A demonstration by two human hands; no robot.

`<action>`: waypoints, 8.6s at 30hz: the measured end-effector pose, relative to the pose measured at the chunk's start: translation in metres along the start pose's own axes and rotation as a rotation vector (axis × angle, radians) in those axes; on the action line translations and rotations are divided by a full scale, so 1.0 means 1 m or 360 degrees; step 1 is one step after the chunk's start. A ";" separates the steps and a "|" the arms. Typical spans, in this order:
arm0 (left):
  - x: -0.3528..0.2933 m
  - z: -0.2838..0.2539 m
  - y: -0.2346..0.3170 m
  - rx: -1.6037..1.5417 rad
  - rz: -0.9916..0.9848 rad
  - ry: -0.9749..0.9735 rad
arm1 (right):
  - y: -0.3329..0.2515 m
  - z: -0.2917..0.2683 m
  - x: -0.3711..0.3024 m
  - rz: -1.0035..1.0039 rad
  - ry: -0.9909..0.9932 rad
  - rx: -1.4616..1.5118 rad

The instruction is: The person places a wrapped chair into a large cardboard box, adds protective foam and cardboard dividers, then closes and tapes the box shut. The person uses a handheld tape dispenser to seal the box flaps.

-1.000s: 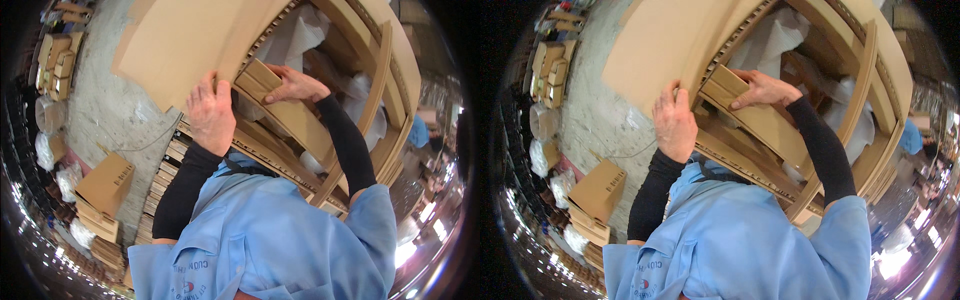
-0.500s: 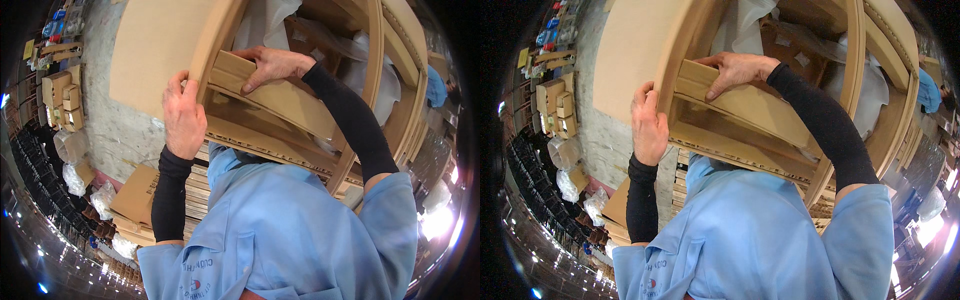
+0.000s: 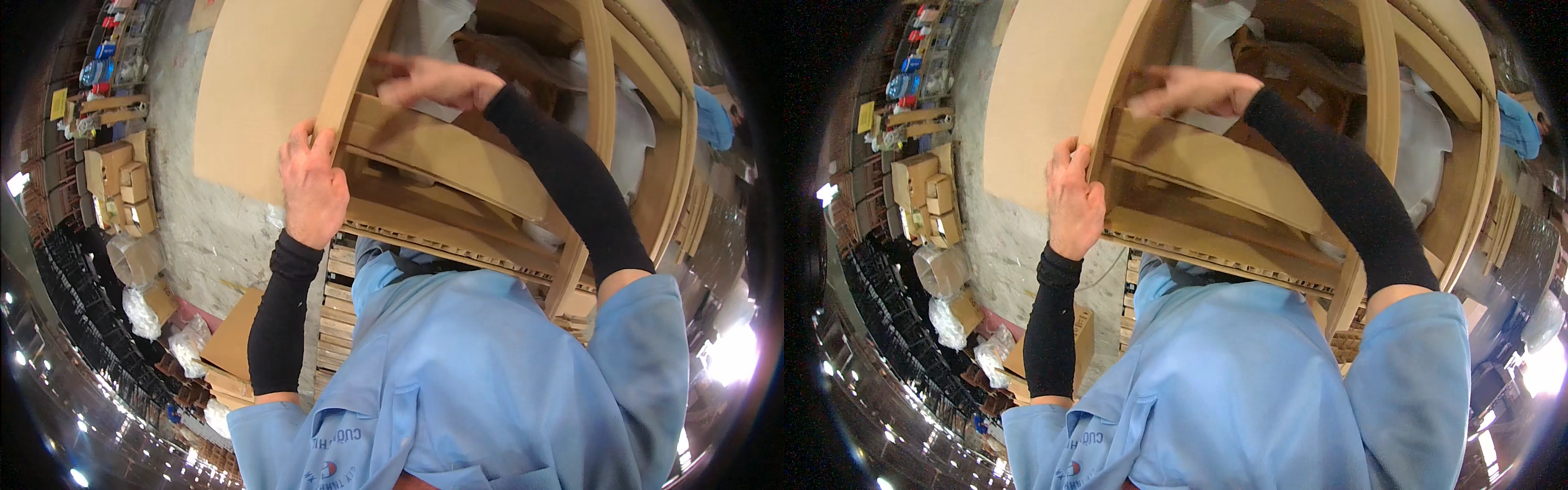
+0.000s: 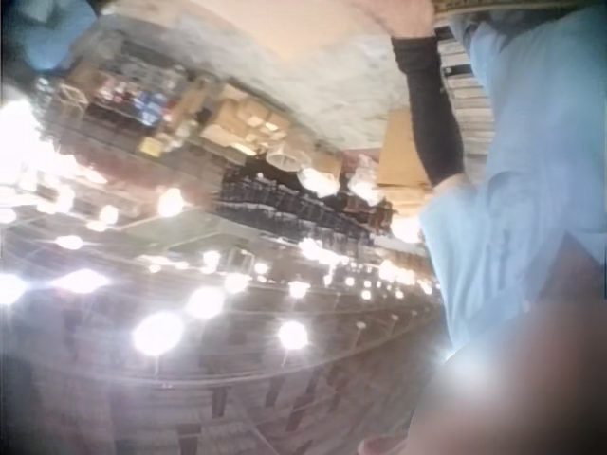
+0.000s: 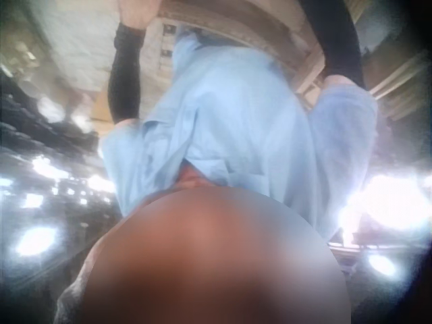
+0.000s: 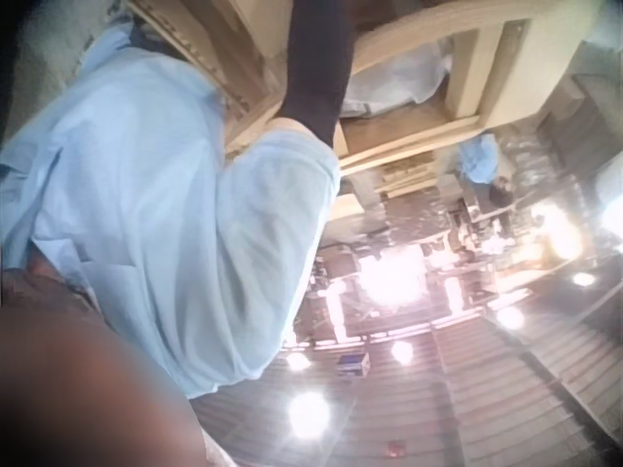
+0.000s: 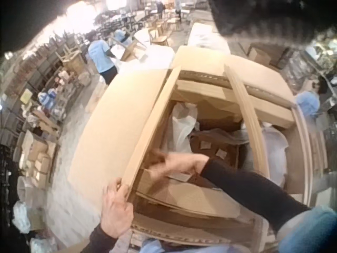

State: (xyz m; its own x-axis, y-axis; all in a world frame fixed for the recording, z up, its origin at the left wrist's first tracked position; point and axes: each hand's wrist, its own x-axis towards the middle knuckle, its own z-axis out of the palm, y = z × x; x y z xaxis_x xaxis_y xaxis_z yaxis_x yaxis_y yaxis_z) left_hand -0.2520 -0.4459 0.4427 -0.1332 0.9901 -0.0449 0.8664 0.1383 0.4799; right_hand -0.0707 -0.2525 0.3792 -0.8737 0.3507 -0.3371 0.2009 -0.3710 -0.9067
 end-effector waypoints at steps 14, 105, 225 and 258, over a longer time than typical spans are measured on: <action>0.000 0.002 0.006 -0.0084 -0.0080 -0.0117 | -0.022 -0.002 0.063 -0.0217 0.0972 0.0625; 0.059 0.043 -0.019 -0.0216 0.0777 0.0096 | 0.020 0.095 -0.042 -0.0125 0.0575 -0.1958; 0.019 0.084 -0.004 0.0210 0.0802 0.0064 | 0.091 0.038 -0.415 0.0097 0.2121 -0.1218; -0.088 0.039 0.047 0.0318 0.0800 0.0168 | 0.070 0.065 -0.373 -0.0119 0.0463 -0.1154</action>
State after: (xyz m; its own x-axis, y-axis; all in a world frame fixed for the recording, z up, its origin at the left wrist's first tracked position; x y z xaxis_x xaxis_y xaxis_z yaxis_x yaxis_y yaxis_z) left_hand -0.1804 -0.5258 0.4348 0.2818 0.9290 0.2398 0.9089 -0.3385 0.2436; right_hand 0.2408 -0.4653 0.4584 -0.7652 0.6011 -0.2306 0.4726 0.2812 -0.8352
